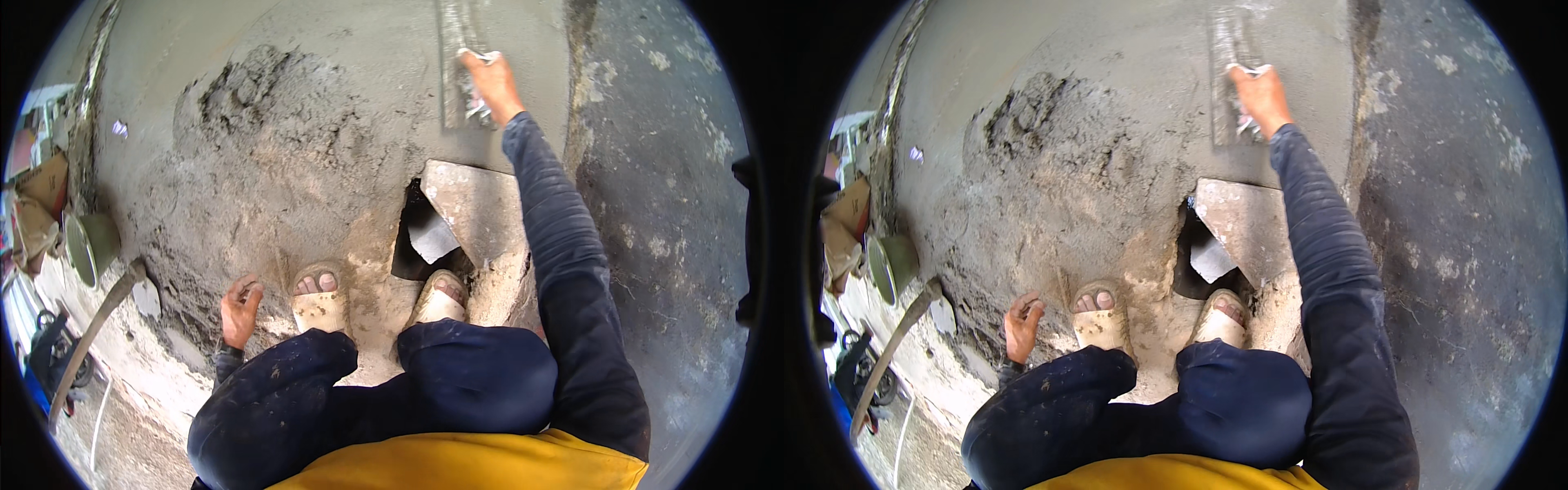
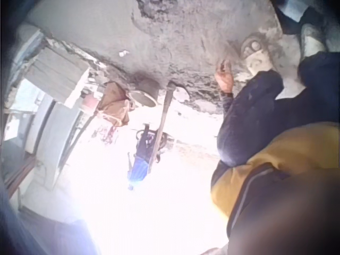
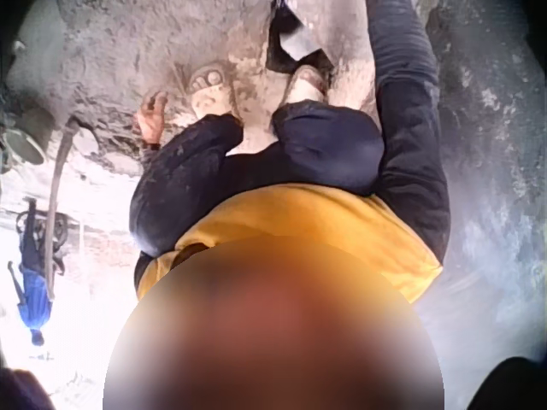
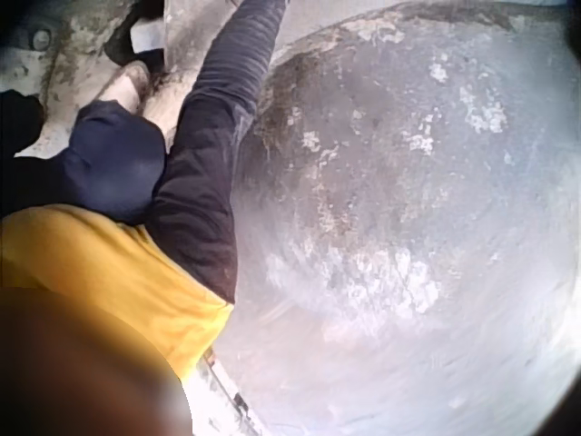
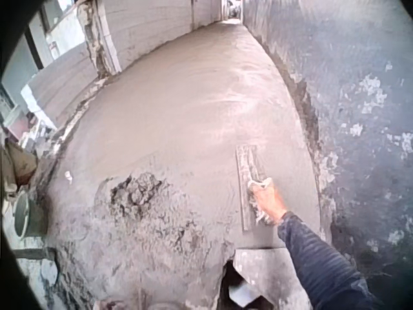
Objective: The person kneels on a wet concrete floor and uses a trowel to smooth and level the surface. They place a tile on the floor as a guide, then repeatedly scrape and flatten the concrete around it. The person also uses a hoe to move a pile of dry mix and a bucket to collect debris.
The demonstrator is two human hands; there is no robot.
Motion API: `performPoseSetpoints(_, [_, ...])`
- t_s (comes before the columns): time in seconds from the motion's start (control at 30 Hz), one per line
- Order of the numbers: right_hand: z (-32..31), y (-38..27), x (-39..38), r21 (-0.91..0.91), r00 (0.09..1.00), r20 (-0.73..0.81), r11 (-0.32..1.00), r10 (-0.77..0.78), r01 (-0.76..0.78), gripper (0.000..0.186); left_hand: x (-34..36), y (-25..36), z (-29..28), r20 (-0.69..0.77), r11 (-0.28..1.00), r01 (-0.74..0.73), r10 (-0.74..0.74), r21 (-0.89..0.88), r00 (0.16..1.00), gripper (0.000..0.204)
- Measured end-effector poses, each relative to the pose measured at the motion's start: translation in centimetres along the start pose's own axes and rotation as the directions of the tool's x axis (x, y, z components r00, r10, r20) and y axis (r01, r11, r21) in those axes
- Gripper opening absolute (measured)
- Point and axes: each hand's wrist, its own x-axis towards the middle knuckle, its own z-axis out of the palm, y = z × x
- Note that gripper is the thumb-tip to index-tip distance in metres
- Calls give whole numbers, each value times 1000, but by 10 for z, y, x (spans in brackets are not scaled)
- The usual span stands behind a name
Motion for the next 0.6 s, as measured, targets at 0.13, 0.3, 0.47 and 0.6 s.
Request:
performPoseSetpoints(0.13, [94,-50,-55,-95,943,333,995,2,31,60,-5,11,12,29,999,2,-3,49,1000,37])
performPoseSetpoints(0.3, [136,-88,-106,31,825,565,999,-24,8,62,-11,16,12,1,1000,2,-2,21,1000,37])
performPoseSetpoints(0.47, [57,-92,-79,302,916,368,952,-159,44,38,-15,9,15,-34,999,-6,5,-35,999,38])
performPoseSetpoints(0.6, [17,-70,-56,364,983,183,929,-5,-63,34,-10,14,24,-16,998,-58,58,-14,998,38])
